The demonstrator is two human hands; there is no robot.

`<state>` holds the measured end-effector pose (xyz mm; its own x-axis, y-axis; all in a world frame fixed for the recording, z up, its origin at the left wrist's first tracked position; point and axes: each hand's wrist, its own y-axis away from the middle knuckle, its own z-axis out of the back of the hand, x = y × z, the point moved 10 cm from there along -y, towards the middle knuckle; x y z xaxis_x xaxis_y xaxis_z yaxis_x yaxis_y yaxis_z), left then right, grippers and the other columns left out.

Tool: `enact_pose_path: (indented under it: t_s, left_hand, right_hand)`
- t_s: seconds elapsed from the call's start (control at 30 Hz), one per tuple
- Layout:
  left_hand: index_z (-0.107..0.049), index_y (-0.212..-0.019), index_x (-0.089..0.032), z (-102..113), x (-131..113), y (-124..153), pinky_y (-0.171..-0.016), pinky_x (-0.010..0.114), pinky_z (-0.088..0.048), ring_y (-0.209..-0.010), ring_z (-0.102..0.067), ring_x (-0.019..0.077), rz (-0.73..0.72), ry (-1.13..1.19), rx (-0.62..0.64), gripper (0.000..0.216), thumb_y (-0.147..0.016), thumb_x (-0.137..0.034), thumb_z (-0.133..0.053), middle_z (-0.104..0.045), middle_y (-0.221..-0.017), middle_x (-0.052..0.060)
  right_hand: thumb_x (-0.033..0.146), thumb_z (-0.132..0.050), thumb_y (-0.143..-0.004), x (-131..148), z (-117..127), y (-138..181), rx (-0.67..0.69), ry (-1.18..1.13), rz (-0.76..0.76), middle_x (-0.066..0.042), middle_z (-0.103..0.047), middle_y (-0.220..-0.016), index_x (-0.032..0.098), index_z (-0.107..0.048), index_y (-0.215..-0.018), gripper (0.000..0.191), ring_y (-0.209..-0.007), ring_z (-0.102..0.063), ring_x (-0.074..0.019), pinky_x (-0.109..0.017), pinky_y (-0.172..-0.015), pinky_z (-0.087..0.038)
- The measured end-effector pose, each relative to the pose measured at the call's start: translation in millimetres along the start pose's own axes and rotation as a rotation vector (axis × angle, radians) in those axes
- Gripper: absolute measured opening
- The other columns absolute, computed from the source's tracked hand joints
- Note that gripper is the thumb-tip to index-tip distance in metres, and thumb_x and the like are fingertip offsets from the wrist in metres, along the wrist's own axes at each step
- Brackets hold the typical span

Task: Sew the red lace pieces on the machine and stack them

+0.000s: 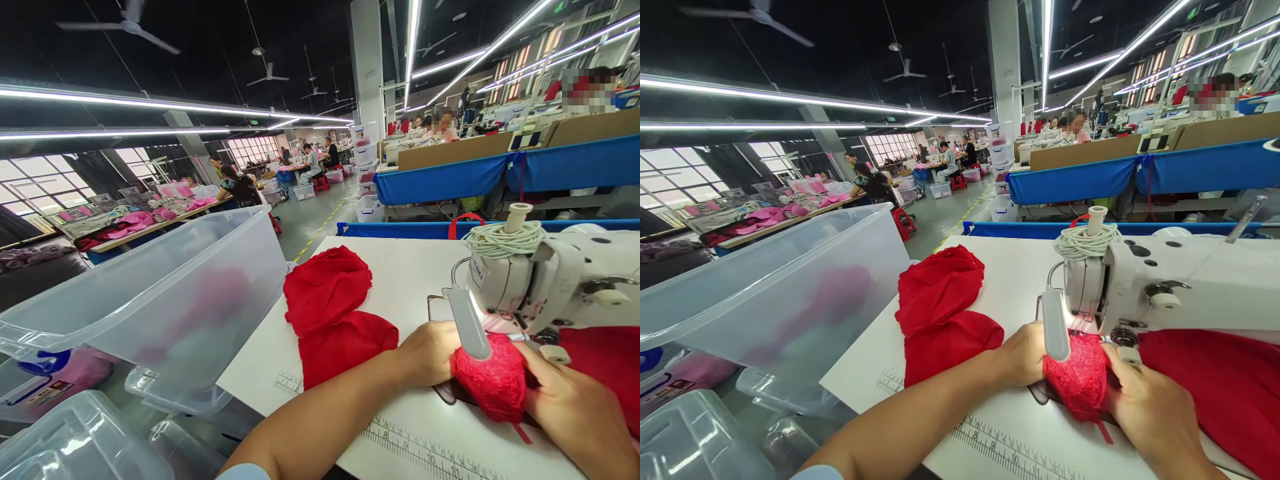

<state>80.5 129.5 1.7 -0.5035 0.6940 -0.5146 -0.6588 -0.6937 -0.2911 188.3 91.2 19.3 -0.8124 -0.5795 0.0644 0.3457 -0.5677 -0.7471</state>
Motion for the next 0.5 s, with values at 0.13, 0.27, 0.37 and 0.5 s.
enact_pose_path:
  t_s: [0.13, 0.27, 0.37, 0.5]
  left_hand:
    - [-0.060, -0.083, -0.017, 1, -8, -1, -0.079, 0.027, -0.048, -0.084, -0.060, 0.0169, -0.068, -0.131, 0.012, 0.015, -0.090, -0.018, -0.047, -0.065, -0.087, 0.005]
    - [-0.055, -0.074, -0.018, 2, -10, -1, -0.074, 0.028, -0.045, -0.078, -0.057, 0.0170, -0.106, -0.194, 0.000, 0.016, -0.087, -0.013, -0.047, -0.062, -0.079, 0.004]
    - [-0.049, -0.069, -0.019, 3, -12, -2, -0.073, 0.027, -0.044, -0.076, -0.055, 0.0161, -0.159, -0.141, 0.003, 0.019, -0.087, -0.014, -0.047, -0.060, -0.078, 0.004]
    - [-0.047, -0.069, -0.019, 3, -21, 0, -0.074, 0.028, -0.044, -0.078, -0.054, 0.0168, -0.249, -0.110, 0.064, 0.021, -0.089, -0.021, -0.045, -0.060, -0.080, 0.005]
  right_hand:
    - [0.002, -0.044, -0.077, 33, 29, -16, -0.131, 0.320, 0.108, -0.003, -0.044, -0.038, 0.027, -0.067, -0.078, 0.035, -0.032, -0.046, -0.0218, -0.035, -0.030, -0.026]
    - [-0.005, -0.041, -0.081, 53, 40, -20, -0.209, 0.383, 0.236, -0.004, -0.068, -0.062, 0.021, -0.068, -0.077, 0.038, -0.042, -0.053, -0.0148, -0.029, -0.041, -0.037]
    - [-0.001, -0.042, -0.086, 46, 38, -18, -0.154, 0.260, 0.264, -0.007, -0.076, -0.088, 0.018, -0.068, -0.080, 0.033, -0.051, -0.058, -0.0137, -0.027, -0.049, -0.041]
    - [0.001, -0.042, -0.090, 36, 26, -13, 0.029, 0.005, 0.291, -0.006, -0.074, -0.110, 0.020, -0.063, -0.077, 0.031, -0.059, -0.060, -0.0138, -0.028, -0.052, -0.042]
